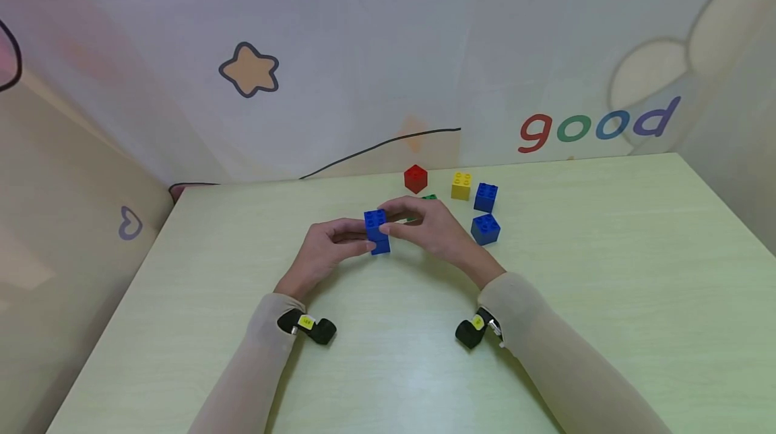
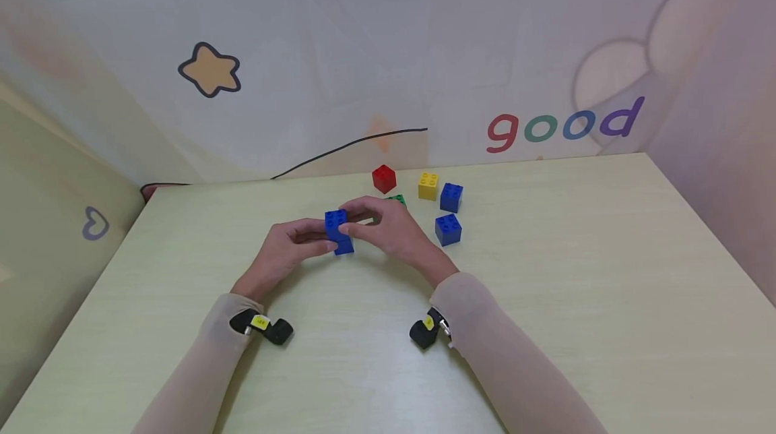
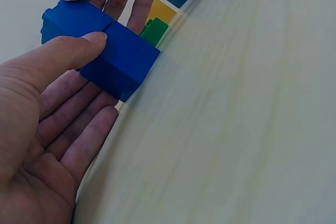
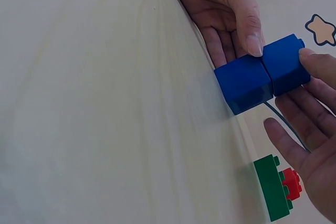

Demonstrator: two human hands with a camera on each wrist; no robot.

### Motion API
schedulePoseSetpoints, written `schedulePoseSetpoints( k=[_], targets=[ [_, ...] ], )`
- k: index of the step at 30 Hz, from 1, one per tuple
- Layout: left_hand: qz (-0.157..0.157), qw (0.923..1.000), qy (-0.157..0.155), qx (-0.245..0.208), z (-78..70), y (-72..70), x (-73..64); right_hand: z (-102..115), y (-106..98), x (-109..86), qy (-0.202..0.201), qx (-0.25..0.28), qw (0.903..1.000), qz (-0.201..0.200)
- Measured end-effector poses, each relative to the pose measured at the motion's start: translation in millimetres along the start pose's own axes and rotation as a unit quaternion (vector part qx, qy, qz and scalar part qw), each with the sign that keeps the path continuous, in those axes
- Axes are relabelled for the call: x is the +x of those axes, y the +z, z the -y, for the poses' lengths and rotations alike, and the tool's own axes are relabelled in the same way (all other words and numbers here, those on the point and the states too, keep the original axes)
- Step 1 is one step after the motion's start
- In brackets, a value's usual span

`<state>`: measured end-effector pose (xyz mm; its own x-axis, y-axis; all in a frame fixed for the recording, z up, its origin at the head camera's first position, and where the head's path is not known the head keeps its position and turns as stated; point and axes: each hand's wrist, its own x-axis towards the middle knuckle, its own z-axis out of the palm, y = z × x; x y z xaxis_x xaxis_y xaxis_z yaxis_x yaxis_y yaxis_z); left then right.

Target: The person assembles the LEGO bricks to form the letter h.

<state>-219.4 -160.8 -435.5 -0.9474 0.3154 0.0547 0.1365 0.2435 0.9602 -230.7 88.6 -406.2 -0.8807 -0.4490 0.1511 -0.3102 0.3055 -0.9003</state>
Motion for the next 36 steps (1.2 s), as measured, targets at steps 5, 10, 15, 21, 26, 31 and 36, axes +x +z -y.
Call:
schedulePoseSetpoints(
  k=[5, 10, 15, 21, 26, 31, 36],
  targets=[
    [-0.002, 1.0000, 0.000, 0.003, 0.6, 0.4, 0.5, -0.2, -0.2, -0.4, 0.002, 0.010, 0.9999, 0.004],
    [-0.003, 1.0000, -0.002, 0.003, 0.7, 0.3, 0.4, 0.5, -0.4, -0.9, 0.006, 0.008, 0.9999, 0.002],
    [-0.003, 1.0000, -0.001, 0.000, 0.9, 0.5, 0.8, -0.1, -0.9, -0.6, 0.007, 0.005, 1.0000, 0.000],
    [-0.001, 1.0000, -0.003, -0.002, 2.5, 1.9, 2.8, 0.0, -2.0, -1.7, 0.004, 0.006, 1.0000, 0.001],
    [0.000, 1.0000, -0.001, -0.002, 1.6, 3.1, 3.6, 0.6, -3.4, -3.1, 0.005, 0.006, 1.0000, 0.000],
    [-0.001, 1.0000, 0.000, 0.001, 0.0, 3.2, 3.9, 1.7, -4.1, -3.4, 0.006, 0.008, 0.9999, 0.001],
    [0.000, 1.0000, 0.002, -0.001, 0.2, 3.5, 4.2, 1.6, -4.1, -3.1, 0.004, 0.008, 1.0000, 0.000]
  ],
)
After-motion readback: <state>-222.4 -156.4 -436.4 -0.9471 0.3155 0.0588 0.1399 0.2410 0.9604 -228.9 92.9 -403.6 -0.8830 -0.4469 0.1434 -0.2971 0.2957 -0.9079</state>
